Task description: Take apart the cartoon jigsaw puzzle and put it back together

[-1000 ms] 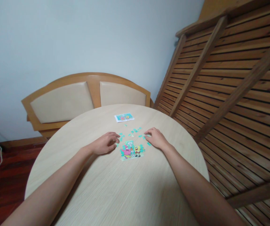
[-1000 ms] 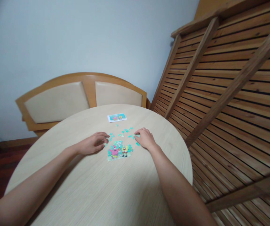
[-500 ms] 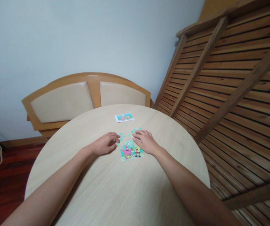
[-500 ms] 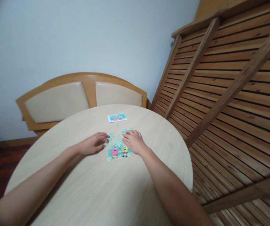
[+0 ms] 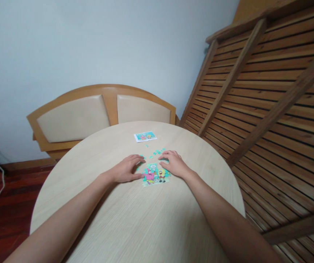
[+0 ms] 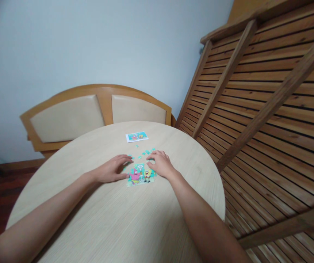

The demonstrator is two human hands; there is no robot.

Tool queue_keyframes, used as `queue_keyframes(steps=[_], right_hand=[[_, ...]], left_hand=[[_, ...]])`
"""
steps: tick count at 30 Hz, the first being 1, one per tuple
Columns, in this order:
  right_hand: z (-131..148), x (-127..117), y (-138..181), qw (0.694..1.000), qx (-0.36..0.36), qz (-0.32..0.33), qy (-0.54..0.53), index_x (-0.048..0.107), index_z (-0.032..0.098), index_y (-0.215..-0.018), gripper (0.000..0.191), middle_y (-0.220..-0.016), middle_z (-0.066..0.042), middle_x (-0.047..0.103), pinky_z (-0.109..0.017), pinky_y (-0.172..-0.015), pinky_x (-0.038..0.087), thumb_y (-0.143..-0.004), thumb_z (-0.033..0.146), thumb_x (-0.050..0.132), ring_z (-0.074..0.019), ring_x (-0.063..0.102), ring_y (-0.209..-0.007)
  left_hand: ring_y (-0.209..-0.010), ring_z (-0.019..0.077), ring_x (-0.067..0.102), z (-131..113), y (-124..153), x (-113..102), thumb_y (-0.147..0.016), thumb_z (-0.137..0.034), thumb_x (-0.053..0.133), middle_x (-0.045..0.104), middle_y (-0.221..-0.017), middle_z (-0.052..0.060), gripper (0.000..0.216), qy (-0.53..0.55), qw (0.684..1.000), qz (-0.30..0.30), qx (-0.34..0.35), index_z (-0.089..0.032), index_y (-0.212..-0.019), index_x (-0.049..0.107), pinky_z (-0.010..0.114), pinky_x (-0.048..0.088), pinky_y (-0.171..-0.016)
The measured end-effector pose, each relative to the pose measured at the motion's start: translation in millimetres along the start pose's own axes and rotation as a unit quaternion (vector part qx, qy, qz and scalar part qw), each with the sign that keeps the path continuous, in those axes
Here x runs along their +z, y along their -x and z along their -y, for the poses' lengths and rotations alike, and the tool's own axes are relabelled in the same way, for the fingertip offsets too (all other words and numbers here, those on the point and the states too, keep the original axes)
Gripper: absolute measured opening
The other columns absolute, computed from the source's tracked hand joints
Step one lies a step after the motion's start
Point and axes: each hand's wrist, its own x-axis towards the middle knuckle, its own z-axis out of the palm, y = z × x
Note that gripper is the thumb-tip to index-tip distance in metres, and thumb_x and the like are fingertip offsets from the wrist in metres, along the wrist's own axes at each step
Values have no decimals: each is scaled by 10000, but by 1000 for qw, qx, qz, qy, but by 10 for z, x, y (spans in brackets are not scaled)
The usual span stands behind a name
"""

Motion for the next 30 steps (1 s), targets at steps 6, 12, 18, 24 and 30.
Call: queue_keyframes(steps=[6,12,18,24,30], right_hand=[[77,-81,-3,999,-11,-13,-48,724,225,-961,136,-1042,-43,729,-387,-985,409,-833,256,690,-230,607,-1063],[401,-96,47,977,-58,30,-202,737,178,-905,98,-944,-46,760,-281,-845,487,-853,237,679,-177,688,-898],[701,-21,153,959,-108,129,-229,775,189,-931,137,-852,-26,764,-232,-717,474,-846,260,694,-157,687,-781],[774,69,169,952,-119,158,-232,785,182,-936,145,-842,-33,762,-221,-680,460,-844,221,681,-148,672,-755],[786,135,167,960,-160,123,-196,768,191,-885,113,-878,-30,749,-262,-815,467,-820,170,677,-166,656,-867]], left_hand=[[-1289,308,502,-34,-26,-1,-859,-538,667,572,-1355,167,584,-8,1000,-12,-4,-176,-1300,542,483,403,-1097],[-997,221,652,-141,-68,-114,-937,-431,555,712,-1063,79,294,88,994,-22,-57,-193,-1071,663,364,514,-920],[-887,184,652,-209,-64,-236,-918,-324,528,723,-948,37,208,128,990,-1,-62,-188,-952,682,316,522,-861],[-1255,260,531,-6,16,-129,-892,-331,624,610,-1316,106,363,64,998,-14,-6,-214,-1235,627,436,412,-1093],[-1384,308,418,137,72,-35,-882,-409,654,483,-1467,159,541,13,1000,5,-11,-200,-1368,539,505,343,-1150]])
